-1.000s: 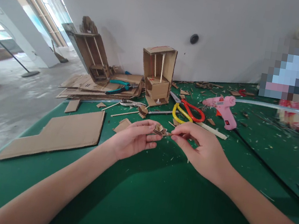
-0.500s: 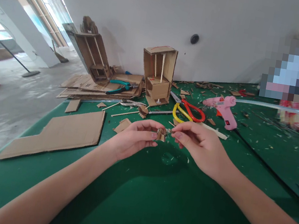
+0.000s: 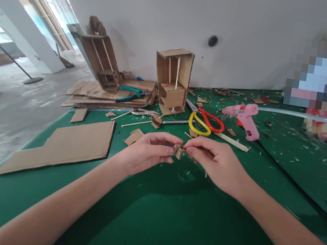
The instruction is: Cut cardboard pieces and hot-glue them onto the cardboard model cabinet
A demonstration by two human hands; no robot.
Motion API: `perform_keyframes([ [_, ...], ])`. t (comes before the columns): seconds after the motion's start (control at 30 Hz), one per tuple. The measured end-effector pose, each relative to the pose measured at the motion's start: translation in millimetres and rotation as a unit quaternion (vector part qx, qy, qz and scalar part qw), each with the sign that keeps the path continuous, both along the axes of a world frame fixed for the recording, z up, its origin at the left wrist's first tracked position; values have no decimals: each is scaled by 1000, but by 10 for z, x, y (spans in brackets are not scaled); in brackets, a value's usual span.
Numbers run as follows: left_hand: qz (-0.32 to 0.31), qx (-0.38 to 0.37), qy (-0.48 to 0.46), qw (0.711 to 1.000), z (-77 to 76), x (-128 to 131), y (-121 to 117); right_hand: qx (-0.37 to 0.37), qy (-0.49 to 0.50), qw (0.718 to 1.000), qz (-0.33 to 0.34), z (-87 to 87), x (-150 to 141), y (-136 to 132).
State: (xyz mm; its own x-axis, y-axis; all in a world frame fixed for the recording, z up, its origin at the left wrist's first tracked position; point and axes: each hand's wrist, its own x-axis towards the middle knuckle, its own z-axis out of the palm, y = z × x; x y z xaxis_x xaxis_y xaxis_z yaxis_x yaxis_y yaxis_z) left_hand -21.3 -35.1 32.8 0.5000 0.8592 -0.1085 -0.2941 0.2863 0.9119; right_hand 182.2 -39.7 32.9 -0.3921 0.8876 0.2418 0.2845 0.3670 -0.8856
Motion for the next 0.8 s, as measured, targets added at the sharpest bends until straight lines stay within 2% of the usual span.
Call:
perform_keyframes([
  [0.33, -28, 14, -2, 999, 6, 0, -5, -25, -43, 998, 46, 45, 48, 2],
  [0.6, -17, 1, -2, 1000, -19, -21, 9, -35, -52, 995, 78, 60, 94, 1],
  [0.8, 0, -5, -17, 1000, -28, -31, 27, -42, -53, 995, 74, 49, 102, 8],
])
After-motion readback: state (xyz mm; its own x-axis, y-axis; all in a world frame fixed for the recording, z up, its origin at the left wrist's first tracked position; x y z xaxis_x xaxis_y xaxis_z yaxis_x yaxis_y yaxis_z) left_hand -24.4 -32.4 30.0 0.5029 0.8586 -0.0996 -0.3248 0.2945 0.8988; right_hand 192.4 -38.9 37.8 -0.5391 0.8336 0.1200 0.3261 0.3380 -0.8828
